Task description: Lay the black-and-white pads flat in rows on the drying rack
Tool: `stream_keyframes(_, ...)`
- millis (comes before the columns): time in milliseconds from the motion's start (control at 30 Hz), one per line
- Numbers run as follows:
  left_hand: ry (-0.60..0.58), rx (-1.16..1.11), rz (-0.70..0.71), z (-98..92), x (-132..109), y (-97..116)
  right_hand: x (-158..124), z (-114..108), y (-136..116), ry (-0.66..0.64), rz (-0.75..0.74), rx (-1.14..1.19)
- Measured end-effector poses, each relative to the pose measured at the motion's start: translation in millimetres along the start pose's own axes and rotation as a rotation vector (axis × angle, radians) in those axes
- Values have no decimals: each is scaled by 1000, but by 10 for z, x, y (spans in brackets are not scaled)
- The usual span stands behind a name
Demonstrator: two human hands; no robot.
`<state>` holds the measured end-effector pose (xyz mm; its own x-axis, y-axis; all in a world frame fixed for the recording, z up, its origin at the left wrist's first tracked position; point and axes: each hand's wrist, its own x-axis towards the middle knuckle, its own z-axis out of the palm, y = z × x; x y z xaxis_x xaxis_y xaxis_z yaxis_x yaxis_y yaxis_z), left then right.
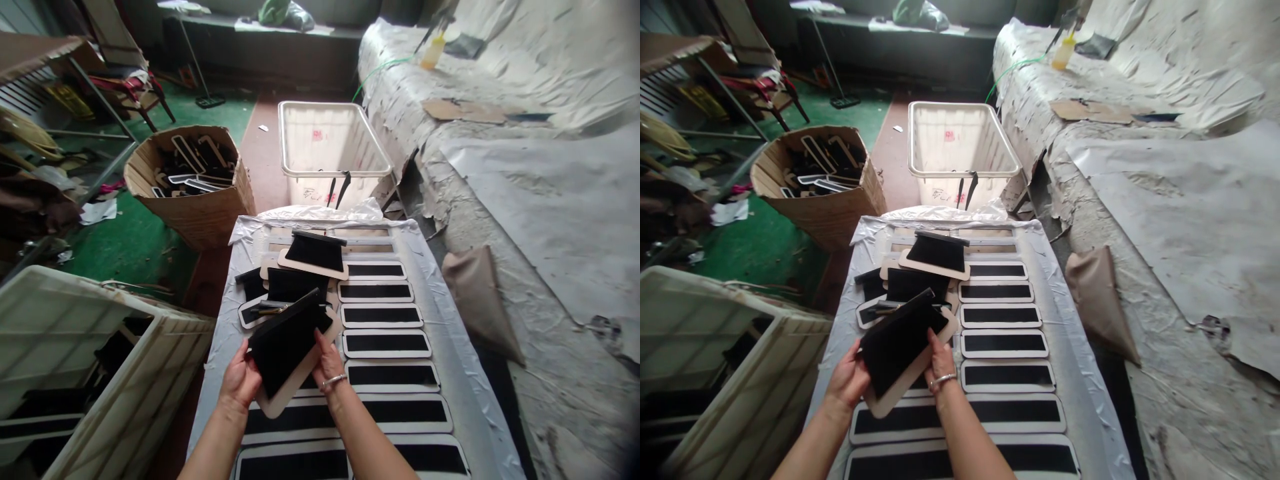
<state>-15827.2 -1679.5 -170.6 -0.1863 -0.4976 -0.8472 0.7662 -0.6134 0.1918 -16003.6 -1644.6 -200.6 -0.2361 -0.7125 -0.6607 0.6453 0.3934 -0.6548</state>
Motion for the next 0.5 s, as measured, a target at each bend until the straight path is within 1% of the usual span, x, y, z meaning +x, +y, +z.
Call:
stream_keyframes(67,38,32,-83,-108,34,-73,-100,-71,-2,-90,163,154)
stream_keyframes(100,57,59,-124,-139,51,-91,-136,-133,-31,-150,205,205)
stream_keyframes(167,88,109,-191,-172,63,-129,-200,-274,-120,-294,240,256)
stream_keyframes(233,112,133,-198,-193,31,-219,-291,-369,-214,-456,278,198)
stream_keyframes(267,115,140,-182,-210,-1,-291,-358,-380,-251,-526,298,136)
stream_keyframes(333,82,152,-110,-273,-76,-468,-533,-320,-300,-631,296,-35)
stream_keyframes(367,57,151,-59,-321,-110,-552,-633,-258,-316,-672,251,-155)
stream_keyframes(400,30,149,-24,-376,-135,-618,-733,-184,-329,-714,164,-310)
stream_keyframes(433,-2,147,-11,-437,-151,-654,-823,-107,-344,-754,37,-498)
stream_keyframes(500,-99,154,-63,-560,-155,-619,-942,31,-384,-833,-268,-932)
